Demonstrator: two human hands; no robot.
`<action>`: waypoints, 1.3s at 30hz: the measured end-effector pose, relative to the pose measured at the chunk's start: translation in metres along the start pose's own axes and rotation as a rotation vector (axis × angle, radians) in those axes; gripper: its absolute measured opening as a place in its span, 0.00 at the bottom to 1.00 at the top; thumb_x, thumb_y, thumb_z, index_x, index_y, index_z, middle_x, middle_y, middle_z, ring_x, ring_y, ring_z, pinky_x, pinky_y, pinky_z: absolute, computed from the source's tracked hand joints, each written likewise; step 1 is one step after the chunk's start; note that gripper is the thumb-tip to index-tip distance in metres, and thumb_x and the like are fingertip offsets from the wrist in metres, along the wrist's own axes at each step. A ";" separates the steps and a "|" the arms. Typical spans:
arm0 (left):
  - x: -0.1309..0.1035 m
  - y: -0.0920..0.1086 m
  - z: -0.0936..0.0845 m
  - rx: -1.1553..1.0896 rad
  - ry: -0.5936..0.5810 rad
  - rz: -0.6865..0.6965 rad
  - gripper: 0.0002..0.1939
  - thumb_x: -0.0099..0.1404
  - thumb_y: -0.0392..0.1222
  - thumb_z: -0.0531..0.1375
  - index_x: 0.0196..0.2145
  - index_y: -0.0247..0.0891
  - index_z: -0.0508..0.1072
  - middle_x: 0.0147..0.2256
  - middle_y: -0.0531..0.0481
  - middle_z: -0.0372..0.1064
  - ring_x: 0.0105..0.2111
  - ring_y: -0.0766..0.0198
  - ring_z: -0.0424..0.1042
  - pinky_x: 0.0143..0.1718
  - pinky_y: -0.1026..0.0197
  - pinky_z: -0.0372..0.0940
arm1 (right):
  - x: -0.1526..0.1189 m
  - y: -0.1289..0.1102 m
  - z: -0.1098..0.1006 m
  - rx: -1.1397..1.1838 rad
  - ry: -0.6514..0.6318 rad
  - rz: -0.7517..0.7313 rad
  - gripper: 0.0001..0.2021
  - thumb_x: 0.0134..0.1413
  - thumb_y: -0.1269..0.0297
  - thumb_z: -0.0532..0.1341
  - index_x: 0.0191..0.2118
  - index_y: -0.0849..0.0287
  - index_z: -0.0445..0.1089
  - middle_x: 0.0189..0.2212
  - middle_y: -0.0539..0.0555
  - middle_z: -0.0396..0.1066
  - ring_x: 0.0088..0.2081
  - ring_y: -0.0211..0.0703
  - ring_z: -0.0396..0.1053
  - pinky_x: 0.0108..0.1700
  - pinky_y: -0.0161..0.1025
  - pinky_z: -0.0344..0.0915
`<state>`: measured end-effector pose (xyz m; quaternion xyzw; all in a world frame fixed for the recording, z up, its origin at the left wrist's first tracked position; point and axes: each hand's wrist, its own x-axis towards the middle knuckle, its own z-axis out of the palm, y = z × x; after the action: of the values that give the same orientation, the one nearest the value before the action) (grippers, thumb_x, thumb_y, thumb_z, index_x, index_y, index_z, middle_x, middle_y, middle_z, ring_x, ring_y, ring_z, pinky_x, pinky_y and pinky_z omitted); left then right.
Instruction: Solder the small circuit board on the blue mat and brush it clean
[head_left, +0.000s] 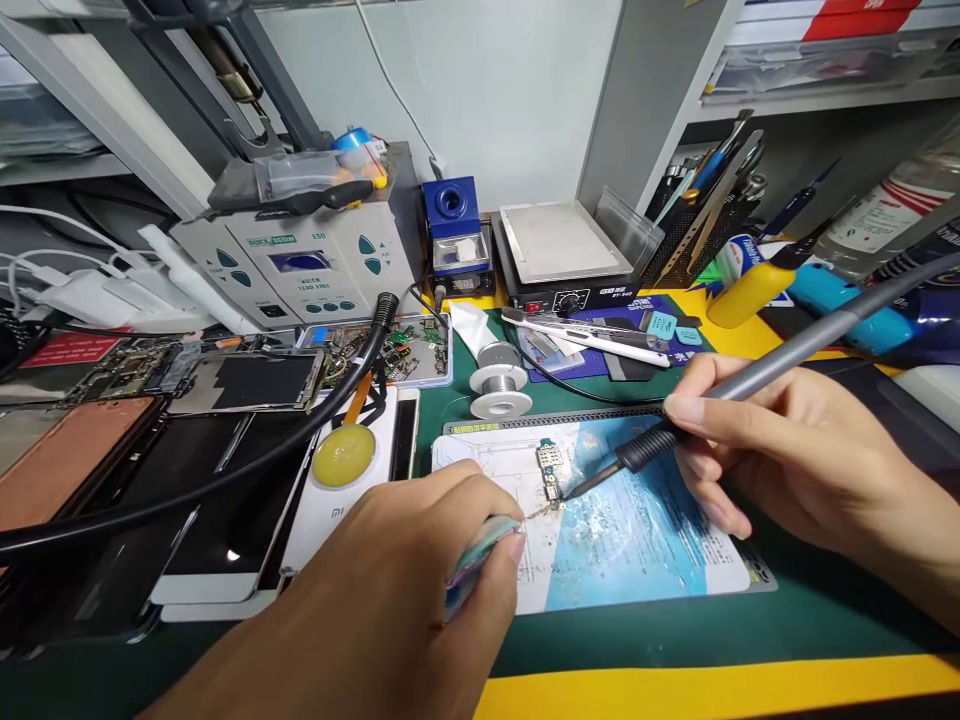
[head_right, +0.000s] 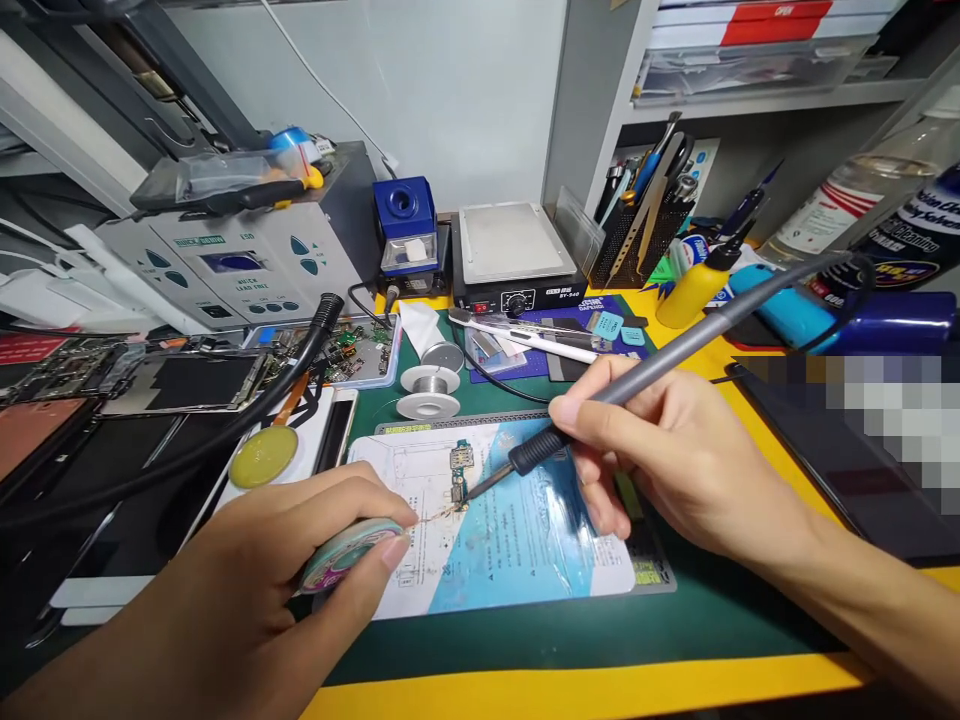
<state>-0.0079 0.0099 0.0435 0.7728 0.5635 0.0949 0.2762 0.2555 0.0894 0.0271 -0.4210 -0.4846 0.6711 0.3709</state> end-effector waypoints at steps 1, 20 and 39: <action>0.000 0.000 0.000 0.002 -0.004 0.007 0.09 0.69 0.39 0.52 0.30 0.43 0.68 0.29 0.55 0.68 0.28 0.66 0.67 0.29 0.63 0.59 | -0.001 0.001 0.000 -0.003 0.002 0.000 0.11 0.52 0.61 0.70 0.25 0.56 0.70 0.15 0.47 0.68 0.10 0.37 0.66 0.12 0.30 0.62; -0.007 -0.002 0.010 0.067 0.120 0.081 0.06 0.69 0.38 0.51 0.35 0.45 0.65 0.31 0.55 0.67 0.33 0.65 0.69 0.33 0.65 0.62 | -0.010 0.006 0.005 -0.127 0.147 -0.094 0.10 0.54 0.59 0.69 0.26 0.54 0.70 0.14 0.47 0.67 0.10 0.42 0.65 0.10 0.35 0.61; -0.009 -0.007 0.008 0.103 0.126 0.166 0.07 0.67 0.34 0.53 0.38 0.45 0.67 0.36 0.55 0.71 0.34 0.66 0.71 0.35 0.65 0.66 | -0.003 -0.005 -0.002 -0.143 0.153 0.002 0.09 0.49 0.62 0.69 0.24 0.58 0.73 0.12 0.46 0.60 0.11 0.32 0.58 0.13 0.28 0.52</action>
<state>-0.0132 0.0009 0.0342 0.8224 0.5181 0.1365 0.1912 0.2594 0.0889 0.0325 -0.4971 -0.5010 0.6010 0.3751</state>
